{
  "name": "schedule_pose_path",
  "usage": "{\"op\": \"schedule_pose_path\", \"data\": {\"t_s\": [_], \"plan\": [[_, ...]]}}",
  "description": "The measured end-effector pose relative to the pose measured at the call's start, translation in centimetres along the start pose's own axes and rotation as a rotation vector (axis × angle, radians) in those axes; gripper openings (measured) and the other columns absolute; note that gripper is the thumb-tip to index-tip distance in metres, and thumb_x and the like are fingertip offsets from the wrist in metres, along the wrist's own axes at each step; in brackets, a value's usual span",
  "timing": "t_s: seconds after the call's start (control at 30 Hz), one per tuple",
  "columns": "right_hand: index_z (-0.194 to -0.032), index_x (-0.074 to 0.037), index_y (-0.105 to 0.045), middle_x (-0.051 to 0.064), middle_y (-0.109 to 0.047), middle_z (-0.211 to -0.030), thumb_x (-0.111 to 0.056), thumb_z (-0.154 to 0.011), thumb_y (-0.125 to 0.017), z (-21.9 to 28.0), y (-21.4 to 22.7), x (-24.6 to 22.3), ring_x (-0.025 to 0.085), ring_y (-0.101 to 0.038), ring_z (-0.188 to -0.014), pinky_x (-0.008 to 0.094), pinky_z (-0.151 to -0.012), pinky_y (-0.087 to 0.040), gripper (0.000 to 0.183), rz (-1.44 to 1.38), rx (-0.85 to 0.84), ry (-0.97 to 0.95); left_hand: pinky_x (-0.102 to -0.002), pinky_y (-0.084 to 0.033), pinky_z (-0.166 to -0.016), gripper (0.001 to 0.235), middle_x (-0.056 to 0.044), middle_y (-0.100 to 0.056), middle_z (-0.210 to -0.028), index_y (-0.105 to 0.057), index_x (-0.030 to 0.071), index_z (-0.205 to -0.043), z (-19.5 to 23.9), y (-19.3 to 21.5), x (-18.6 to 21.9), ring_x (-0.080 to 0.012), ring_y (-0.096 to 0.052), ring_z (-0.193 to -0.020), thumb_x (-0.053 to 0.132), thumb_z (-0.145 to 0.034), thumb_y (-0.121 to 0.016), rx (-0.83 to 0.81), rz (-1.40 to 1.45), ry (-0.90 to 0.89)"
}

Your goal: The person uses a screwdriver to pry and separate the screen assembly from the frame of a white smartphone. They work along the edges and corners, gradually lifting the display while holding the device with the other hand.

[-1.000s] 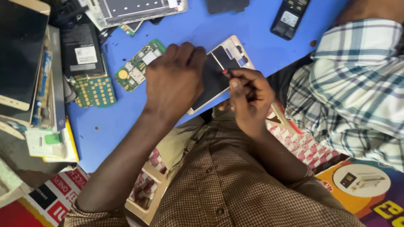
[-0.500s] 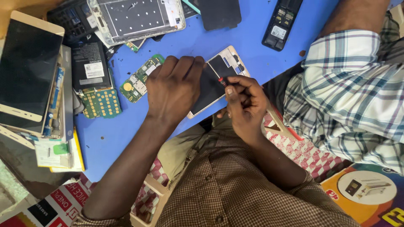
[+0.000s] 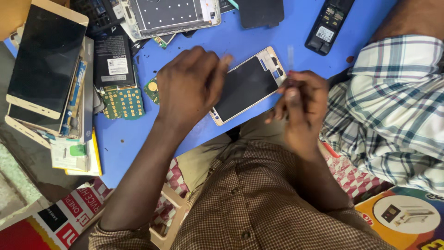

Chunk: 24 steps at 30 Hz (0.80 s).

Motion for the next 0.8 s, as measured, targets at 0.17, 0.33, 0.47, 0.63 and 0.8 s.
{"op": "schedule_pose_path", "data": {"t_s": [0.17,0.33,0.47,0.63,0.8], "plan": [[-0.115,0.001,-0.070,0.006,-0.049,-0.117,-0.002,-0.107,-0.069,-0.2,2.1,-2.6,0.006,-0.047,-0.070,0.020,-0.060,-0.042,0.009,0.659,0.021,0.214,-0.046,-0.049,-0.083,0.096,-0.010,-0.058,-0.115,-0.065,0.005,-0.128,1.5,1.6,4.1,-0.0309,-0.058,-0.102,0.069,-0.058,-0.080,-0.020,-0.202,-0.188],[-0.120,-0.001,-0.072,0.005,-0.050,-0.122,-0.002,-0.095,-0.081,-0.5,2.1,-2.8,0.003,-0.043,-0.070,0.017,-0.058,-0.037,0.027,0.844,0.054,0.242,-0.048,-0.049,-0.091,0.091,-0.013,-0.053,-0.118,-0.056,0.005,-0.141,2.4,0.3,4.0,-0.0312,-0.055,-0.106,0.044,-0.066,-0.090,-0.256,-0.005,0.001],[-0.123,-0.003,-0.072,0.005,-0.050,-0.119,-0.002,-0.099,-0.080,-0.3,2.4,-3.0,0.004,-0.046,-0.069,0.018,-0.062,-0.041,0.026,0.805,0.106,0.265,-0.035,-0.059,-0.080,0.063,-0.012,-0.056,-0.120,-0.061,0.006,-0.145,2.4,3.9,5.4,-0.0251,-0.061,-0.105,0.008,-0.085,-0.080,-0.026,-0.108,-0.122],[-0.122,-0.002,-0.072,0.008,-0.056,-0.115,-0.002,-0.100,-0.082,0.4,2.8,-2.9,0.010,-0.049,-0.076,0.024,-0.071,-0.043,0.024,0.877,0.100,0.370,-0.032,-0.057,-0.073,0.039,-0.007,-0.064,-0.113,-0.072,0.003,-0.125,3.0,5.5,6.7,-0.0182,-0.062,-0.092,0.001,-0.086,-0.075,0.047,-0.273,-0.424],[-0.117,-0.004,-0.073,0.011,-0.057,-0.115,-0.003,-0.096,-0.080,0.8,3.1,-2.3,0.008,-0.056,-0.077,0.022,-0.069,-0.046,0.022,0.887,0.130,0.345,-0.039,-0.051,-0.093,0.030,-0.002,-0.065,-0.116,-0.073,0.009,-0.121,4.6,5.6,5.9,-0.0192,-0.061,-0.098,0.012,-0.091,-0.073,0.102,-0.332,-0.503]]}}
Point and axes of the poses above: each hand's wrist, its own z-axis away from the middle knuckle, its own y-axis out of the back of the hand, x = y × z, the point moved 7 cm from there along -z, towards the middle knuckle
